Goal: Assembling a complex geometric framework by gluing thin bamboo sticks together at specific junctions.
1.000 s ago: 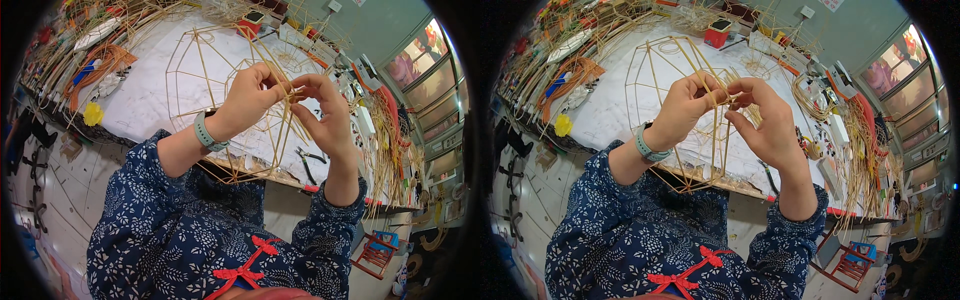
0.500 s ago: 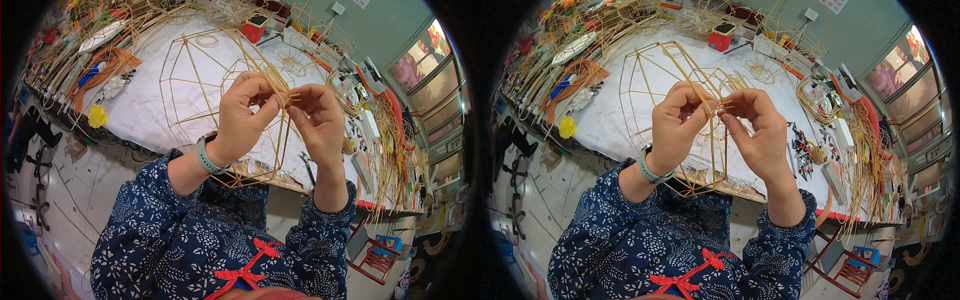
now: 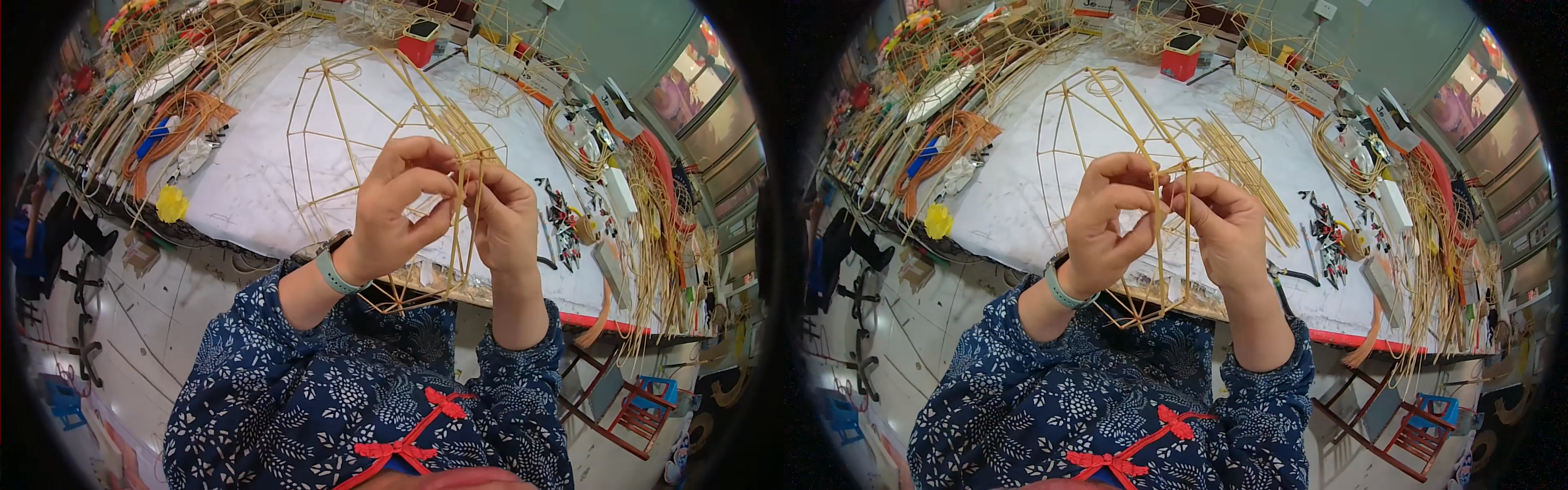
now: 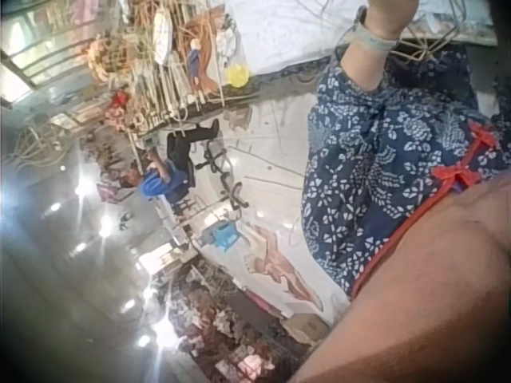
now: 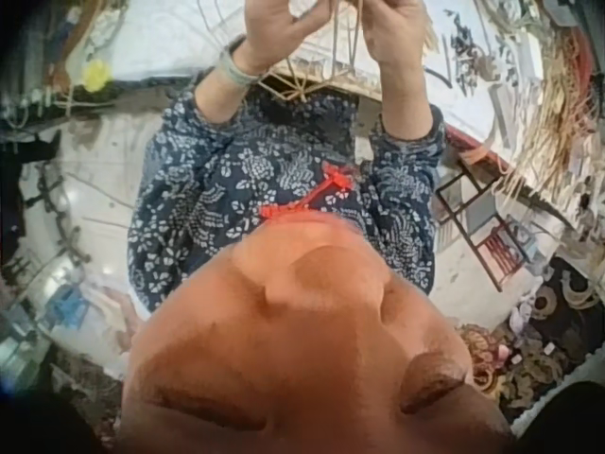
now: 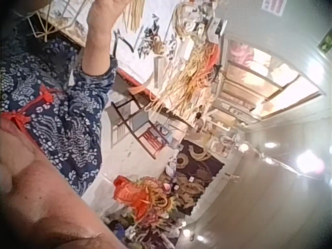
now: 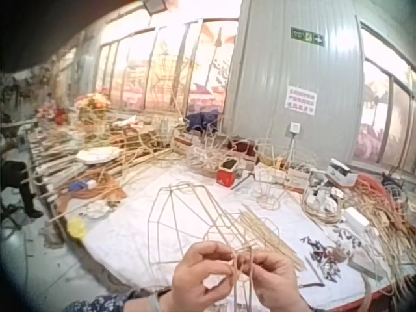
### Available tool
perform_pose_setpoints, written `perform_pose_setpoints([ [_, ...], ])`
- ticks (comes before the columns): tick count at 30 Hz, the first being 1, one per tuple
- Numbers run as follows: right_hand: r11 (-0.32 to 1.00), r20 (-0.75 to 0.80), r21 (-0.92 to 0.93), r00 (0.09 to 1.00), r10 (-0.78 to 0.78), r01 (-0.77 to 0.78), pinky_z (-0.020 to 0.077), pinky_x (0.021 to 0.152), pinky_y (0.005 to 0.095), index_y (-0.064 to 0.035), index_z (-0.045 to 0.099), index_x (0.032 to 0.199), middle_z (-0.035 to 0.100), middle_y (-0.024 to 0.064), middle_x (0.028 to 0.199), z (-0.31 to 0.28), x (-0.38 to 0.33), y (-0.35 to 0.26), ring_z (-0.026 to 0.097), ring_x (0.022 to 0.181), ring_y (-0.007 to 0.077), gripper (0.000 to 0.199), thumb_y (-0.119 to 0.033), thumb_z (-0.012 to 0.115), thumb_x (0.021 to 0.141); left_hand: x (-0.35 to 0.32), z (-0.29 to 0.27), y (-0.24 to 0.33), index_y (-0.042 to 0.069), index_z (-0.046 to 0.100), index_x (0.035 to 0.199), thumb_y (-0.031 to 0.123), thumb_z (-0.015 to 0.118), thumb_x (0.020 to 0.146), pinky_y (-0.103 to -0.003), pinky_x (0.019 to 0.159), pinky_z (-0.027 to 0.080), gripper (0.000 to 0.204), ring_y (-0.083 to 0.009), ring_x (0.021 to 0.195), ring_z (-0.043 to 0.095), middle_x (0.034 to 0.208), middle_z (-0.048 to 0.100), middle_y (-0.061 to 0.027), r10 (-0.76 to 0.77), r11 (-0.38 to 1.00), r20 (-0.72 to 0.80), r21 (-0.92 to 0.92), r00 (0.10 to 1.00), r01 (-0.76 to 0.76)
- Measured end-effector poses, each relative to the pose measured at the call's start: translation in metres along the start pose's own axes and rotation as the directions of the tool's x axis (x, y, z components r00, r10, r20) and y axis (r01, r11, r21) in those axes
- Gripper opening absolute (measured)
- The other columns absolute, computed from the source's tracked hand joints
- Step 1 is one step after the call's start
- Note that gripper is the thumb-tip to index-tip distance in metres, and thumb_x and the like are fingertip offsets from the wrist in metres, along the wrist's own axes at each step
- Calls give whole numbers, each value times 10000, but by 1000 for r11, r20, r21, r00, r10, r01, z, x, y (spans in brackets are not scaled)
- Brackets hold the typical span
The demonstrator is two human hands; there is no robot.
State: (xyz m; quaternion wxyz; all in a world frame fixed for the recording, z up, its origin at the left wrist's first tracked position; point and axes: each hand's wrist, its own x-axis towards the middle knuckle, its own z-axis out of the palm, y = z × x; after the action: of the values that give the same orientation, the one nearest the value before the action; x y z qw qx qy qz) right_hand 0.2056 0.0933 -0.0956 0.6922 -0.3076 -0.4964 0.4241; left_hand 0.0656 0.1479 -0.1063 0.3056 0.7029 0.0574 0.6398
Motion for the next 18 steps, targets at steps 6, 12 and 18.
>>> perform_pose_setpoints([
  [6,892,184,336,950,254,-303,504,718,274,37,617,946,639,98,893,-10,6,-4,615,788,158,141,-61,600,846,-3,-4,0,31,637,850,-69,672,684,-357,874,479,197,-263,1063,534,1120,455,-138,8,999,118,35,993,-12],
  [12,879,274,353,934,230,-320,491,666,257,26,615,888,640,94,872,-21,12,-6,608,748,146,138,-103,623,838,7,0,1,19,629,825,-59,688,662,-344,850,485,191,-259,1032,542,1101,465,-137,141,982,153,106,978,-158],
  [18,951,199,-18,931,305,-307,481,613,245,20,599,853,624,75,788,-21,10,-34,588,671,129,102,-78,604,824,9,6,-2,-24,618,820,-15,663,737,-276,792,487,96,-203,962,567,1074,501,-122,-162,945,43,-282,986,168],
])
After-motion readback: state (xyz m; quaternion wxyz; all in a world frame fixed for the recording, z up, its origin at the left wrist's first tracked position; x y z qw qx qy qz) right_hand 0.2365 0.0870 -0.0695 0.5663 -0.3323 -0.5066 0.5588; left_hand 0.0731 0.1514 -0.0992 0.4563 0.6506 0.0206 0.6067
